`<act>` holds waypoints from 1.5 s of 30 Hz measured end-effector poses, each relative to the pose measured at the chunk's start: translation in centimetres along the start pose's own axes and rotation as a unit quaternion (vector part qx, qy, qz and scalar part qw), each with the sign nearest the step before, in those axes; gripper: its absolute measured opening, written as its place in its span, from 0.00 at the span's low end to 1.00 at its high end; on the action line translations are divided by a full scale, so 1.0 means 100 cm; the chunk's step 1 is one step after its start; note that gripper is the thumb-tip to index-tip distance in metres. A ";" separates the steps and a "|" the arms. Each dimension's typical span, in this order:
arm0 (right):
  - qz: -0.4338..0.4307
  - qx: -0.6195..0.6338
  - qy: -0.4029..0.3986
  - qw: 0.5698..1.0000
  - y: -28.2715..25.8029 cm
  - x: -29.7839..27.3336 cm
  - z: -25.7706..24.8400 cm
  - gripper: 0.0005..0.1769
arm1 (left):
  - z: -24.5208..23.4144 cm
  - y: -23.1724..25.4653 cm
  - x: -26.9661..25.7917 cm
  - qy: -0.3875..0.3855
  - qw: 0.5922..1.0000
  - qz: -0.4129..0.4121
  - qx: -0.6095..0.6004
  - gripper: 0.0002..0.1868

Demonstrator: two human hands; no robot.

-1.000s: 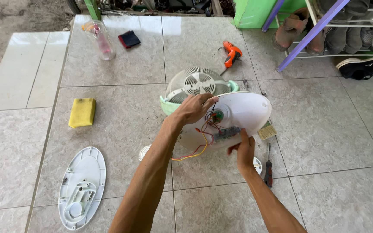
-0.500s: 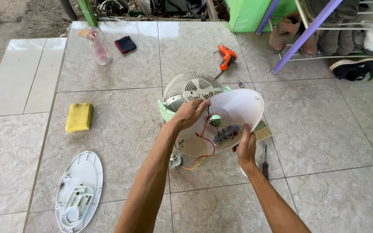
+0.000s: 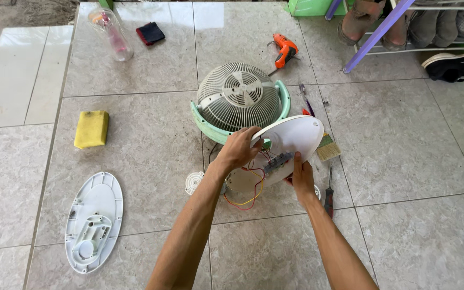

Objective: The person is repairing a disassembled electric fan on a tiled floor. They use a screwdriver to manipulate the internal wiring and components of the fan's motor housing and base.

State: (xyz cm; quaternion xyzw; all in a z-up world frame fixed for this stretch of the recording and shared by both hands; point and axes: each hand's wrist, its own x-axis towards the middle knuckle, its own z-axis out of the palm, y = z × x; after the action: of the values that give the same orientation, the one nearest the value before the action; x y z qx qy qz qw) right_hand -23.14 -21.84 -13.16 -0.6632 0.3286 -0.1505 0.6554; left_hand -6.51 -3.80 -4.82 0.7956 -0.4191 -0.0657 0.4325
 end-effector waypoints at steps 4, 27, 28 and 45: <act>0.048 0.018 -0.046 0.998 0.024 0.016 -0.018 0.31 | 0.026 -0.005 -0.007 -0.009 1.000 -0.011 0.005 0.16; 0.196 0.009 -0.159 0.968 0.026 0.034 -0.069 0.30 | 0.097 -0.008 -0.035 -0.028 0.986 -0.038 0.162 0.36; 0.204 -0.028 -0.143 0.968 0.024 0.031 -0.066 0.29 | 0.094 -0.007 -0.040 -0.038 0.984 -0.044 0.169 0.39; -0.268 -0.446 -0.149 0.841 -0.014 0.003 -0.009 0.13 | 0.072 0.010 -0.090 -0.162 0.933 -0.172 0.272 0.62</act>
State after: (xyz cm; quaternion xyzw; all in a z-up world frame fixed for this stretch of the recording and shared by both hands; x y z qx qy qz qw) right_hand -23.15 -22.80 -11.80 -0.9606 0.0675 -0.0566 0.2636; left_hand -16.25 -2.15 -10.86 0.9215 -0.3416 -0.1502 0.1079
